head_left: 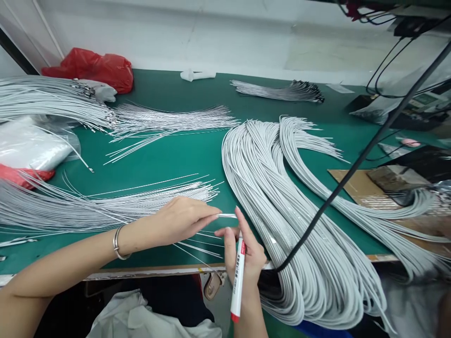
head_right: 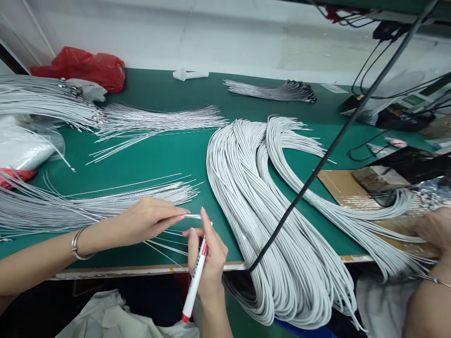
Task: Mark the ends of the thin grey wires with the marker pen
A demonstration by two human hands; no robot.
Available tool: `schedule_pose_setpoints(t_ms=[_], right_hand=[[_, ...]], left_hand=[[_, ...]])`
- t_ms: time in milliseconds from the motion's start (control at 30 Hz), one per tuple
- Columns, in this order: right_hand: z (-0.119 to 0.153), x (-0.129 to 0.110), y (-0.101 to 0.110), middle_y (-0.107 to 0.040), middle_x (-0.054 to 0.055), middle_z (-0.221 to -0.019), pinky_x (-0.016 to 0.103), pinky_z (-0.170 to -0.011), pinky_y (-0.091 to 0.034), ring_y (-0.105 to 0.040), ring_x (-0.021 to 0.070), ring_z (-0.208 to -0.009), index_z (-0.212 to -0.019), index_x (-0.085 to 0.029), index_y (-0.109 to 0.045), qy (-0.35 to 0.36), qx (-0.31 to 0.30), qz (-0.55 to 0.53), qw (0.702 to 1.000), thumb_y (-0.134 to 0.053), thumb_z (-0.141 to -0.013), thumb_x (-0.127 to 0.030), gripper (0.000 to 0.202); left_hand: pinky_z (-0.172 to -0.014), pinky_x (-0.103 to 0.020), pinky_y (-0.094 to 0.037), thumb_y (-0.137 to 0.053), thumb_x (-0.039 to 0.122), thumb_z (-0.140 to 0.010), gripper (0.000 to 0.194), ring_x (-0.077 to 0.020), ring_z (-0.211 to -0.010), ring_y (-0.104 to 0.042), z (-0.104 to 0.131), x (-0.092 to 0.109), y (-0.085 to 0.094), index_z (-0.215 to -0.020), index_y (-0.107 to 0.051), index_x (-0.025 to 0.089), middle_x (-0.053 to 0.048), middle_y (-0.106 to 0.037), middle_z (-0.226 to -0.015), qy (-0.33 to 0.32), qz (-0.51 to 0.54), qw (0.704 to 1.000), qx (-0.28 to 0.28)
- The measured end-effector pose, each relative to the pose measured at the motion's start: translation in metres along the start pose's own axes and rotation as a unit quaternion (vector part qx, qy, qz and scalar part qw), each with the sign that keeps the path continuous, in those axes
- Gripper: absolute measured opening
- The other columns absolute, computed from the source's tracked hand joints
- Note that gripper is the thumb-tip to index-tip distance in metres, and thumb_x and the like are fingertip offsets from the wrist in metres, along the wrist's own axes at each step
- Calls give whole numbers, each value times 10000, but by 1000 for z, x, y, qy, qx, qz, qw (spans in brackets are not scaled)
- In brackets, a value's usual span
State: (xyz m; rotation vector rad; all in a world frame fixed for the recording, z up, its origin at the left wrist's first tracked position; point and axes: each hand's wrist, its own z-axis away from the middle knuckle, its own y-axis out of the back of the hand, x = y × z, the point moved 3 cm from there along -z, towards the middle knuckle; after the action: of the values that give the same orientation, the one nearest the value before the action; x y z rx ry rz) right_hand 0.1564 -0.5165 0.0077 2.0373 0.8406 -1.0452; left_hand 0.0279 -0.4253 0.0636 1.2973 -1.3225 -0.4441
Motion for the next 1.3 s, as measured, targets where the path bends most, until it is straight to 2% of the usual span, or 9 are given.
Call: schedule_pose_setpoints(t_ms=[233, 367, 433, 567, 667, 900, 1033, 1167, 1300], right_hand=[[-3, 4, 3, -683, -7, -686, 291, -689, -529, -644, 145, -614, -1279, -176, -533, 21, -20, 6, 1000, -537, -894, -233, 389], [-17, 9, 11, -550, -56, -560, 203, -469, -430, -498, 92, -459, -822, -203, -580, 50, -60, 0, 997, -599, -848, -262, 67], [-23, 12, 12, -470, -70, -503, 190, -417, -365, -428, 77, -418, -688, -205, -518, 31, -102, -15, 994, -569, -865, -269, 195], [-25, 16, 11, -484, -59, -503, 222, -404, -353, -426, 89, -406, -738, -209, -559, 2, -160, -68, 985, -575, -860, -326, 169], [-24, 16, 10, -511, -38, -484, 253, -390, -363, -453, 103, -388, -714, -242, -591, 0, -174, -78, 982, -583, -860, -294, 155], [-29, 11, 12, -562, -14, -460, 290, -361, -390, -523, 117, -378, -743, -312, -655, 54, -179, -79, 979, -523, -901, -223, 224], [-34, 7, 11, -587, -8, -470, 314, -407, -446, -560, 128, -397, -710, -318, -672, 88, -190, -66, 976, -520, -908, -227, 265], [-35, 7, 10, -593, 5, -461, 325, -384, -432, -581, 143, -410, -716, -325, -682, 88, -157, -68, 981, -500, -918, -227, 290], [-34, 10, 9, -583, 11, -448, 327, -371, -424, -576, 146, -401, -723, -329, -673, 70, -134, -61, 987, -480, -925, -210, 304]], left_hand=[[-592, -247, -339, -353, 262, -1012, 330, -123, -632, -530, -2, 2, 0, -956, -656, 144, -14, -617, -709, 5, 4, 1000, -10], [-599, -264, -328, -333, 252, -1014, 322, -133, -644, -519, 0, 5, 1, -933, -626, 147, -22, -626, -751, -10, 4, 996, -84], [-610, -266, -330, -326, 257, -1015, 317, -136, -646, -511, 0, 7, 2, -925, -611, 151, -25, -630, -768, -14, 12, 993, -113], [-598, -254, -324, -302, 288, -1024, 341, -129, -633, -503, -2, 7, 6, -938, -604, 156, -11, -599, -730, 12, 55, 990, -128], [-595, -243, -322, -310, 293, -1024, 335, -123, -634, -511, -3, 7, 7, -947, -607, 158, -5, -599, -728, 22, 71, 988, -133], [-603, -255, -329, -309, 275, -1024, 325, -127, -627, -520, -1, 6, 5, -877, -575, 163, -9, -623, -747, -24, -8, 987, -158], [-624, -262, -350, -319, 274, -1025, 305, -138, -698, -563, 1, 7, 5, -936, -584, 154, -29, -653, -833, -55, -27, 988, -139], [-551, -269, -314, -356, 290, -1017, 256, -141, -643, -557, 2, 9, 3, -1057, -572, 158, -12, -638, -775, -30, -59, 994, -91], [-569, -269, -322, -348, 222, -1008, 263, -144, -664, -567, 3, 14, 1, -987, -600, 152, -25, -632, -777, -32, -83, 995, -42]])
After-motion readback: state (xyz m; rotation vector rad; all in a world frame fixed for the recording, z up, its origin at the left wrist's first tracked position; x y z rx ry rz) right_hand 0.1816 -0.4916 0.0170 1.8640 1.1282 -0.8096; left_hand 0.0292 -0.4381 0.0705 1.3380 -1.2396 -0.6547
